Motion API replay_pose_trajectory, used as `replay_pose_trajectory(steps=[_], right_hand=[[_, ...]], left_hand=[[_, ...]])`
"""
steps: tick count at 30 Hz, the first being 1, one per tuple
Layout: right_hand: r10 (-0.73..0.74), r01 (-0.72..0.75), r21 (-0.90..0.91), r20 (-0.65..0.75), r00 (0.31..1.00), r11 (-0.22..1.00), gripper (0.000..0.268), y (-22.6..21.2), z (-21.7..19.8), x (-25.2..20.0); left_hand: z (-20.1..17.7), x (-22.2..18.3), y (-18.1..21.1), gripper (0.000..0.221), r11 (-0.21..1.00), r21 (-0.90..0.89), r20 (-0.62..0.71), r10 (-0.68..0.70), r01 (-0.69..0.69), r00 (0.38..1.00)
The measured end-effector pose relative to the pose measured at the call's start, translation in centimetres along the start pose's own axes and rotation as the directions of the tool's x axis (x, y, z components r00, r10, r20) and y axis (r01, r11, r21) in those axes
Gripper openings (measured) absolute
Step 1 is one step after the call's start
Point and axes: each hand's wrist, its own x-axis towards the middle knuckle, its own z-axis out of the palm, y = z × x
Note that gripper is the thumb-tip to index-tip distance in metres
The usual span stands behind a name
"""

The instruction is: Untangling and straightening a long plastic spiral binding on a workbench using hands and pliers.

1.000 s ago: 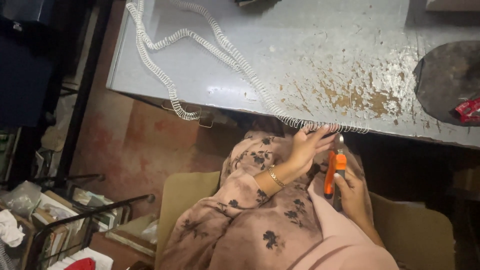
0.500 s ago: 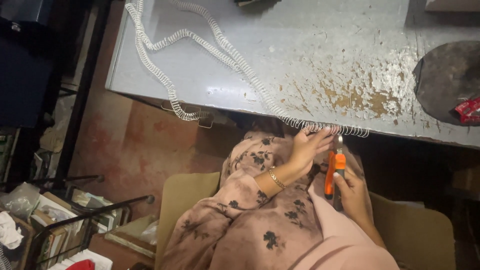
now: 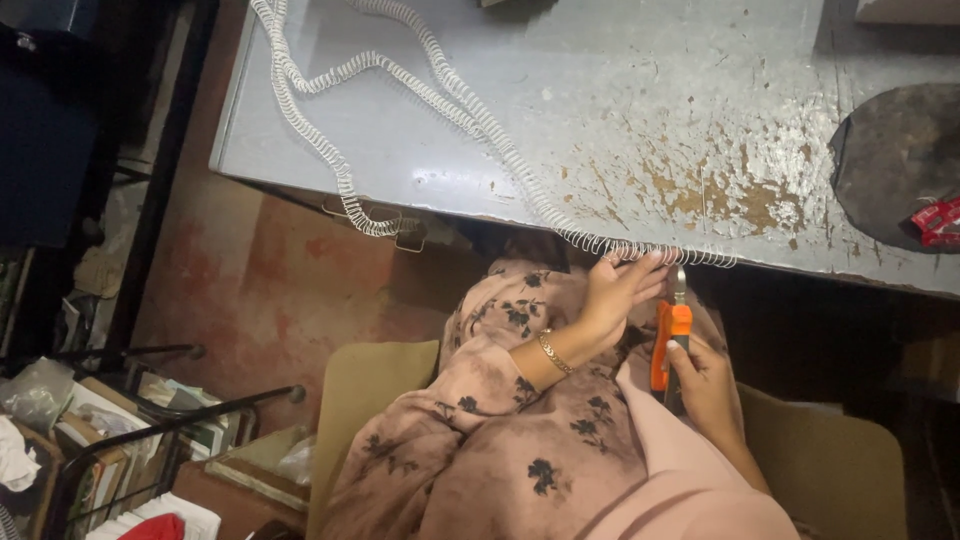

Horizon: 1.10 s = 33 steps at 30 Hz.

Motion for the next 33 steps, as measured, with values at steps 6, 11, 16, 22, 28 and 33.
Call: replay_pose_trajectory(steps=[6,11,16,22,28,33], right_hand=[[-0.002,0.002,0.015,-0.024,1.000,1.000,0.038,-0.7,0.0,0.1],[0.115,-0.113,0.020,-0.143,0.983,0.993,0.020,1.8,1.9,0.4],[0.256,-0.244,0.129,-0.088,0.963,0.961,0.073,-3.6,0.8,0.9],[0.375,-0.378,0.026,0.085,0.923,0.925,0.067,-3.5,0.2,3.3],[0.378,-0.382,0.001,-0.152,0.913,0.924,0.040,3.4,2.5,6.5],[0.418,-0.464,-0.289,-0.209,0.884,0.837,0.066,3.3,3.8,7.2]], left_hand=[[0.0,-0.1,0.0,0.053,1.000,0.002,-0.001,-0.001,0.001,1.000],[0.0,0.1,-0.6,0.052,1.000,-0.008,-0.003,0.006,-0.006,1.000],[-0.1,0.3,-1.6,0.051,1.000,-0.006,0.011,0.010,-0.010,1.000],[0.6,-0.1,-1.0,0.057,0.999,0.039,0.035,0.036,-0.038,0.999],[-0.5,1.9,-2.4,0.058,0.998,0.039,0.071,0.055,-0.057,0.996],[-3.3,1.8,-1.7,0.054,0.997,0.041,0.118,-0.063,0.059,0.991]])
